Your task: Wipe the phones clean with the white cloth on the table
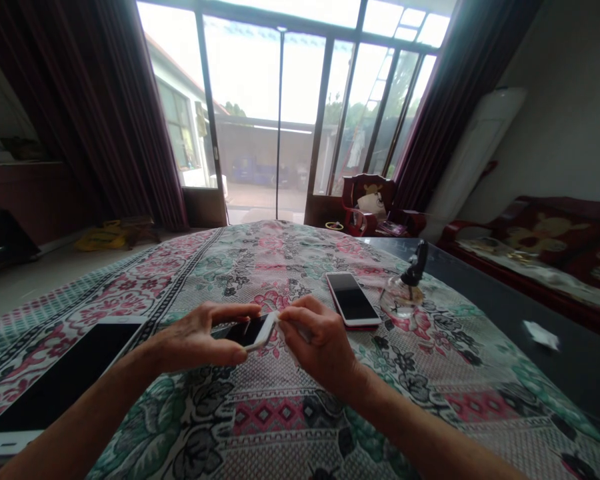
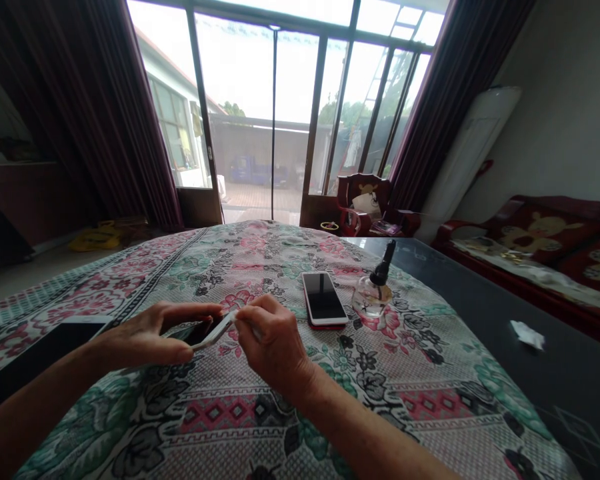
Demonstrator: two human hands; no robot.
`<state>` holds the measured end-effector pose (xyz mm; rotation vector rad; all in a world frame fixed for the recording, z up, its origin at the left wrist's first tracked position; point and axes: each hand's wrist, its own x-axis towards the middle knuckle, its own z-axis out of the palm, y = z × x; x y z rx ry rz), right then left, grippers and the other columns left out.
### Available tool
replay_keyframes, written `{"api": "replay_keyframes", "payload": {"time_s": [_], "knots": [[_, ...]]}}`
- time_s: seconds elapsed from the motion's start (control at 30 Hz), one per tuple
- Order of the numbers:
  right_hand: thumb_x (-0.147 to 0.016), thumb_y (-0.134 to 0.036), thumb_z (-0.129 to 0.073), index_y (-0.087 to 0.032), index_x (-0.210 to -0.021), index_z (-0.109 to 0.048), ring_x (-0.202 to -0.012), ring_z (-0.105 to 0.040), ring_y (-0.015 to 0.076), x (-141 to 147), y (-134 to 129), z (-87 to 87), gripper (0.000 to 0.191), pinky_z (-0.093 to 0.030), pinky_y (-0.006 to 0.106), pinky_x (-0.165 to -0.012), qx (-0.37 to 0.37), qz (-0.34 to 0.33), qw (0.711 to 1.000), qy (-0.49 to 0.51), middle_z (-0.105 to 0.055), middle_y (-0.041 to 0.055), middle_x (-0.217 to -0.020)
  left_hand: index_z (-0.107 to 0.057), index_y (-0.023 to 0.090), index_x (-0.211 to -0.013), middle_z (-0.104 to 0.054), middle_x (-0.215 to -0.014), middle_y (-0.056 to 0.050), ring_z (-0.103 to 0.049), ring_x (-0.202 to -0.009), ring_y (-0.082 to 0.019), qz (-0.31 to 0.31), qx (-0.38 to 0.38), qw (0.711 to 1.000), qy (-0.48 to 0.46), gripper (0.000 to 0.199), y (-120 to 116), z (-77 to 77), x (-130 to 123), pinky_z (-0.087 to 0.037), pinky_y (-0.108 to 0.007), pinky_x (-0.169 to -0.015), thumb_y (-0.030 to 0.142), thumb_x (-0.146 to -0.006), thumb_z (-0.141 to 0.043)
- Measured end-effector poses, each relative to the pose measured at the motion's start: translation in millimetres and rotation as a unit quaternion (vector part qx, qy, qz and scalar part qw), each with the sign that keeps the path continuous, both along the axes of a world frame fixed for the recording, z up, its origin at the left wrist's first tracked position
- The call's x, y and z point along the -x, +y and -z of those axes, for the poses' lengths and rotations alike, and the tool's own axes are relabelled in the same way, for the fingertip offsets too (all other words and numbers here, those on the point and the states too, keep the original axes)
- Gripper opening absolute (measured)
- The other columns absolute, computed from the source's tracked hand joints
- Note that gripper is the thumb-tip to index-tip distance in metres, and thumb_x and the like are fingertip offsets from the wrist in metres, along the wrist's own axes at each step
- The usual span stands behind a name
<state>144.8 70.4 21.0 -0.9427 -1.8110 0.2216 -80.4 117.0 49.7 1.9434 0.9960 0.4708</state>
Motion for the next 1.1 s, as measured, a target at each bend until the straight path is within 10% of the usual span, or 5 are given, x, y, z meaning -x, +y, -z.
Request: {"api": "replay_keyframes", "payload": {"time_s": [0.3, 0.6, 1.1], "knots": [[-0.081, -0.017, -0.055, -0.017, -0.086, -0.068, -0.073, -0.057, 0.0122, 2, -6, -1.0, 0.014, -0.048, 0.027, -0.066, 0.022, -0.051, 0.998, 0.013, -0.061, 0.0039, -0.082, -0.060, 0.029, -0.122, -0.065, -0.120, -0.001, -0.056, -0.114, -0.029, -0.057, -0.039, 0.996, 0.056, 0.064, -4, -1.2, -6, -0.043, -0.038, -0.097, 0.032, -0.060, -0.070], [-0.071, -0.012, -0.055, -0.017, -0.071, -0.071, -0.057, -0.050, 0.0082, -1, -17, -22.3, 0.016, -0.039, 0.019, -0.052, 0.345, -0.121, 0.928, -0.070, -0.063, -0.0011, -0.064, -0.059, 0.024, -0.123, -0.068, -0.113, -0.003, -0.061, -0.103, -0.026, -0.061, -0.162, 0.978, 0.121, 0.060, 1, 9.4, -9, -0.047, -0.032, -0.087, 0.041, -0.066, -0.068], [-0.084, -0.032, -0.057, -0.018, -0.060, -0.067, -0.047, -0.047, 0.0063, -7, -30, -36.3, 0.029, -0.037, 0.017, -0.044, 0.299, -0.241, 0.906, -0.178, -0.058, -0.0028, -0.054, -0.053, 0.016, -0.130, -0.059, -0.127, -0.012, -0.055, -0.114, -0.029, -0.036, -0.231, 0.962, 0.138, 0.069, 2, 20.3, -8, -0.041, -0.037, -0.096, 0.041, -0.067, -0.069]]}}
